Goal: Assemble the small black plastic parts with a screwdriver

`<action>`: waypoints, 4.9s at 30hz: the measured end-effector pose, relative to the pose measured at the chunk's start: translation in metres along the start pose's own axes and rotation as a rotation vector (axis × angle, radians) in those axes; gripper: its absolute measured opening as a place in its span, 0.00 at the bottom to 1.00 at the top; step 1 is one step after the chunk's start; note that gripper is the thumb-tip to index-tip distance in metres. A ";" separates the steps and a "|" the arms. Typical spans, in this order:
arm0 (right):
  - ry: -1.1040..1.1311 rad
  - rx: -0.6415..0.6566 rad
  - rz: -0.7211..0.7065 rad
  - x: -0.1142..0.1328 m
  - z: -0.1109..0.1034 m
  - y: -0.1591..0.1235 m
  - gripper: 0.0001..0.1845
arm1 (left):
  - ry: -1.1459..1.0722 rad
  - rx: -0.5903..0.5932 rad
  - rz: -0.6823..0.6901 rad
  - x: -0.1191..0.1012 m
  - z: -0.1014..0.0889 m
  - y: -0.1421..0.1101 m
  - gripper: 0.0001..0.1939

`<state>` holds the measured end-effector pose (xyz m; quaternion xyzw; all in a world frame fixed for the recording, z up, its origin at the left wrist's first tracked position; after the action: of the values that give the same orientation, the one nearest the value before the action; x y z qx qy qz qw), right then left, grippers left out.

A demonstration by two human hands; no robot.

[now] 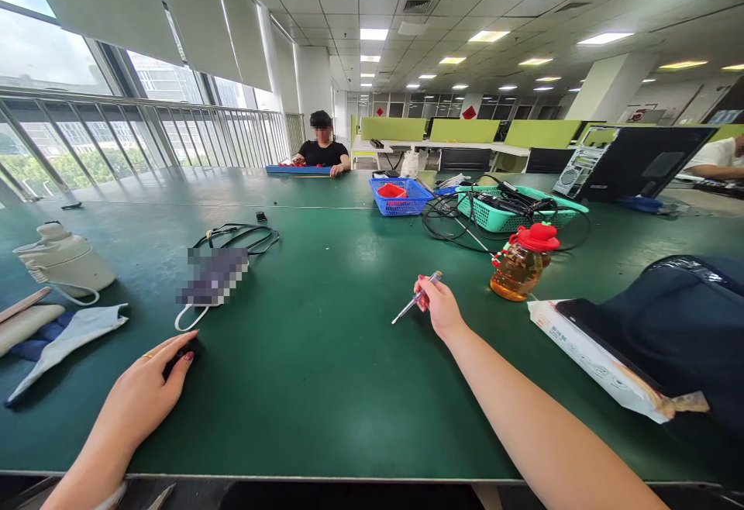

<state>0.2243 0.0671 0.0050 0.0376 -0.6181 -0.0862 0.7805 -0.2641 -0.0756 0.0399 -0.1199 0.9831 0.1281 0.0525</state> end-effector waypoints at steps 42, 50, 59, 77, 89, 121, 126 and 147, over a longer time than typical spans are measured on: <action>-0.486 0.022 -0.329 0.045 0.026 -0.024 0.16 | -0.352 0.249 0.790 -0.337 0.066 0.081 0.14; -0.815 0.228 -0.543 0.060 0.057 -0.046 0.10 | -0.530 0.246 0.617 -0.315 0.083 0.093 0.29; -0.971 0.361 -0.663 0.056 0.073 -0.053 0.07 | -0.469 0.200 0.632 -0.311 0.083 0.095 0.21; -1.420 0.474 -0.763 0.040 0.098 -0.070 0.04 | -0.474 0.201 0.632 -0.312 0.084 0.094 0.17; -1.395 0.399 -0.784 0.047 0.098 -0.071 0.07 | -0.473 0.204 0.642 -0.313 0.079 0.089 0.20; -1.396 0.369 -0.812 0.049 0.097 -0.073 0.07 | -0.436 0.215 0.641 -0.313 0.087 0.091 0.21; -1.411 0.386 -0.784 0.046 0.097 -0.071 0.06 | -0.434 0.217 0.643 -0.314 0.084 0.090 0.20; -1.355 0.348 -0.831 0.052 0.098 -0.073 0.07 | -0.453 0.208 0.626 -0.312 0.083 0.089 0.19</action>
<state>0.1339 -0.0095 0.0653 0.3243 -0.8964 -0.2755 0.1241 0.0207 0.0994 0.0231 0.2229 0.9433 0.0610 0.2383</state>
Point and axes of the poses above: each hand's wrist, its own y-axis towards the middle knuckle, its own z-axis out of the palm, x = y × z, the point moved 8 cm from there along y, towards the middle knuckle, and after that the axes turned 1 degree about x, right-handed, at the moved point
